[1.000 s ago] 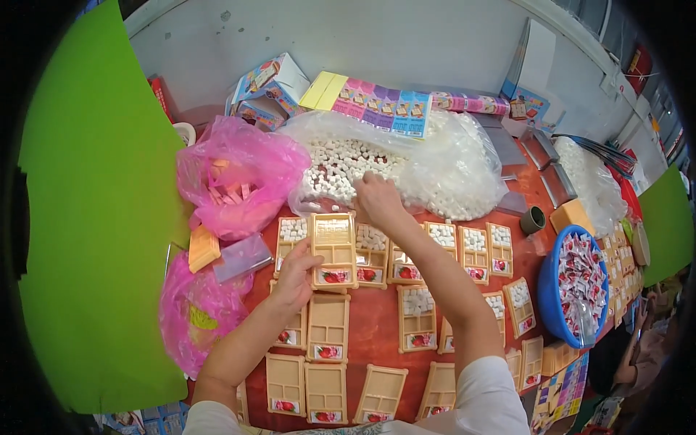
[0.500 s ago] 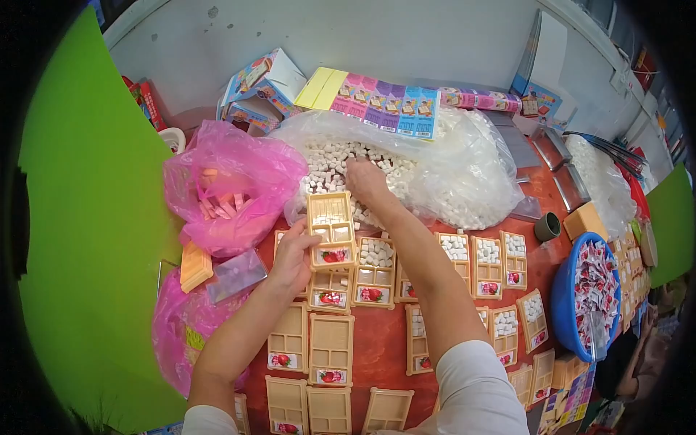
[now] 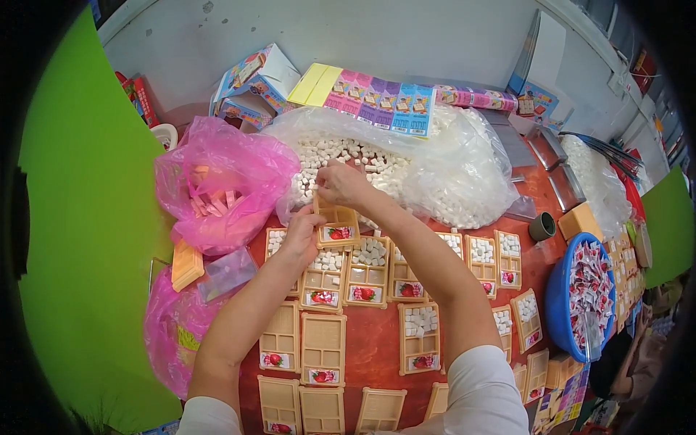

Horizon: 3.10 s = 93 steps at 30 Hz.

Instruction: Placing small white items into partitioned plastic trays on a production line.

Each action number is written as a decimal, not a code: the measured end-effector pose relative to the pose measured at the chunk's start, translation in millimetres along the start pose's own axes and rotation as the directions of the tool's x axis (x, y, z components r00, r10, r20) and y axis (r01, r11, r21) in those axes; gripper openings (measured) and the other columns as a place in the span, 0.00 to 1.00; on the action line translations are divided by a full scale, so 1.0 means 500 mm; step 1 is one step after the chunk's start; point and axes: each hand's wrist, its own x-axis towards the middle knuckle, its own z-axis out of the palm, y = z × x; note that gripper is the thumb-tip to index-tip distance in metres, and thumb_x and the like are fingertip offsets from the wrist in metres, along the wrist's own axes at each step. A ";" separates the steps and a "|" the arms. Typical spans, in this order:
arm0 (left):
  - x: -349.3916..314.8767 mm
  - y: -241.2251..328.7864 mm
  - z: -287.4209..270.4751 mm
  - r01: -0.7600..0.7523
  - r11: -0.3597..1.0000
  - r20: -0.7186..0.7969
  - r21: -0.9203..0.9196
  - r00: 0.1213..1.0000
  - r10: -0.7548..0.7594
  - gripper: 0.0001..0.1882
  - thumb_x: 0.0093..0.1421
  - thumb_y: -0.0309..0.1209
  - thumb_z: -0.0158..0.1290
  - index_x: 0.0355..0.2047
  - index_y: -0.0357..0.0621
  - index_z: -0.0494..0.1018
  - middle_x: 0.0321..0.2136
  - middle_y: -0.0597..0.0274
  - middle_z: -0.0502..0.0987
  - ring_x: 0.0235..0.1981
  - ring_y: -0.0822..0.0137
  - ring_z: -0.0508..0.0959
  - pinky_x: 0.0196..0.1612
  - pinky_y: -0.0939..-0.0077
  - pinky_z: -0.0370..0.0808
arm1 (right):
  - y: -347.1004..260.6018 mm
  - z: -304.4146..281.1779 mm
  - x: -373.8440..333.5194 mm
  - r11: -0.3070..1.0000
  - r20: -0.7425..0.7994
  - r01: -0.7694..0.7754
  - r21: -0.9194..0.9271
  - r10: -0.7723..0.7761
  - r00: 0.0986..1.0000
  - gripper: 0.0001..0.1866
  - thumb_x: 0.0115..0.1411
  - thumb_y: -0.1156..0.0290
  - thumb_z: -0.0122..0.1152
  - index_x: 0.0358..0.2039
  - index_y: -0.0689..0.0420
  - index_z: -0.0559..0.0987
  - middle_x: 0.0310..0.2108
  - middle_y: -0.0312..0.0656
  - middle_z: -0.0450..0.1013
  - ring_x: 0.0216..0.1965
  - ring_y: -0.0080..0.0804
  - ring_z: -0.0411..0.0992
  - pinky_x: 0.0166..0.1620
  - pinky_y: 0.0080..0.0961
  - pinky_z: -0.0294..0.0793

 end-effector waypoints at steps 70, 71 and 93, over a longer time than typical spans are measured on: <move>-0.621 -0.157 0.053 0.088 0.995 0.103 0.056 0.990 -0.093 0.27 0.54 0.20 0.45 0.56 0.28 0.56 0.52 0.56 0.64 0.52 0.69 0.65 0.55 0.78 0.60 | -0.256 -0.053 -0.540 0.939 -0.008 -0.165 -0.302 0.171 0.985 0.06 0.53 0.70 0.53 0.30 0.54 0.77 0.29 0.40 0.72 0.35 0.37 0.72 0.42 0.36 0.63; -0.625 -0.161 0.056 0.083 0.994 0.052 0.064 0.995 -0.086 0.27 0.54 0.19 0.45 0.56 0.28 0.57 0.52 0.55 0.64 0.53 0.68 0.64 0.56 0.78 0.58 | -0.257 -0.053 -0.542 0.939 -0.005 -0.168 -0.301 0.175 0.985 0.06 0.53 0.70 0.53 0.30 0.54 0.77 0.29 0.40 0.72 0.35 0.37 0.72 0.42 0.36 0.63; -0.756 -0.181 0.046 0.091 0.982 0.085 0.163 0.991 -0.105 0.28 0.56 0.23 0.44 0.58 0.33 0.56 0.58 0.54 0.59 0.61 0.61 0.54 0.62 0.69 0.50 | -0.420 -0.088 -0.737 0.921 0.231 0.098 -0.378 -0.009 0.973 0.07 0.41 0.73 0.58 0.24 0.55 0.71 0.25 0.38 0.66 0.30 0.32 0.69 0.38 0.28 0.64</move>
